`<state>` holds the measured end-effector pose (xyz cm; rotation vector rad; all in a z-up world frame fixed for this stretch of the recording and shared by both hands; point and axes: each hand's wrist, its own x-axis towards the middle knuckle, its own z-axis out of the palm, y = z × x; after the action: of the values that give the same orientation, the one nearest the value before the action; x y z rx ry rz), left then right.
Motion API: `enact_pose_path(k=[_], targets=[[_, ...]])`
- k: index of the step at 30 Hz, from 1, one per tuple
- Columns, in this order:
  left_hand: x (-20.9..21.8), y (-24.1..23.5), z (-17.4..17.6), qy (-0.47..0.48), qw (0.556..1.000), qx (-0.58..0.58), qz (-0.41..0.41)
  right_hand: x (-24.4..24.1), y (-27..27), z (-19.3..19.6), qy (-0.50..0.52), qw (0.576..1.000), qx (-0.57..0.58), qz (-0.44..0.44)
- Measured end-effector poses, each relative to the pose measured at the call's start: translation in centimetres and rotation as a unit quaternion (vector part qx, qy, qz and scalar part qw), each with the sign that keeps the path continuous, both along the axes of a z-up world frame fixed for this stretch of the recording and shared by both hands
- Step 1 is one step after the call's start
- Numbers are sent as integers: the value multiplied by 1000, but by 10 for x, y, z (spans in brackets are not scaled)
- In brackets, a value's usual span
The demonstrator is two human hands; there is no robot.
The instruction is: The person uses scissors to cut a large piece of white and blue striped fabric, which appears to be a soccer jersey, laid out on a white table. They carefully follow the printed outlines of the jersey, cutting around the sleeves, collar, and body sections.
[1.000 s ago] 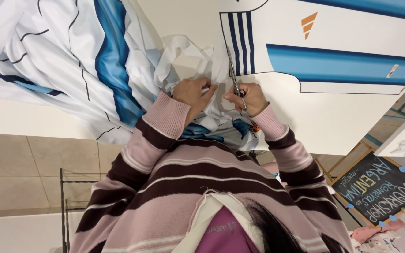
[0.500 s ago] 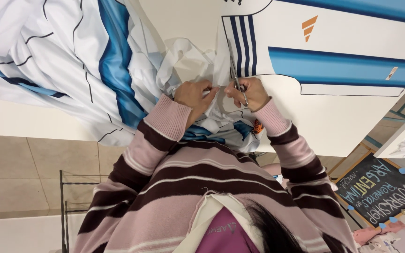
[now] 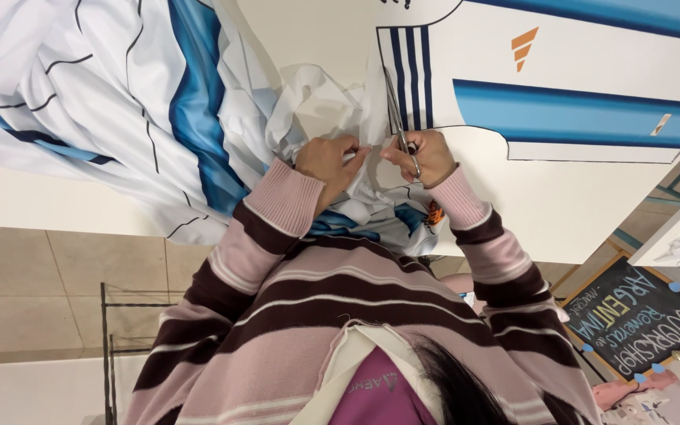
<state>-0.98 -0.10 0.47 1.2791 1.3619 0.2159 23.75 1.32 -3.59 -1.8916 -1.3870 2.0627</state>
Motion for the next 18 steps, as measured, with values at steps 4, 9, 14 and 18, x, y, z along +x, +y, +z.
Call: enact_pose_path(k=[4,9,14,18], targets=[[0,-1,-1,0,1000,-12,-4,1,1,-2,3,1000,-6,-10],[1,-3,-7,7,1000,-4,-12,0,15,-6,32,999,-7,-4],[-1,-1,0,3,1000,-4,-6,-4,27,-9,38,999,-12,-4],[0,-3,-5,6,1000,4,-4,-6,32,-7,29,999,-13,2]])
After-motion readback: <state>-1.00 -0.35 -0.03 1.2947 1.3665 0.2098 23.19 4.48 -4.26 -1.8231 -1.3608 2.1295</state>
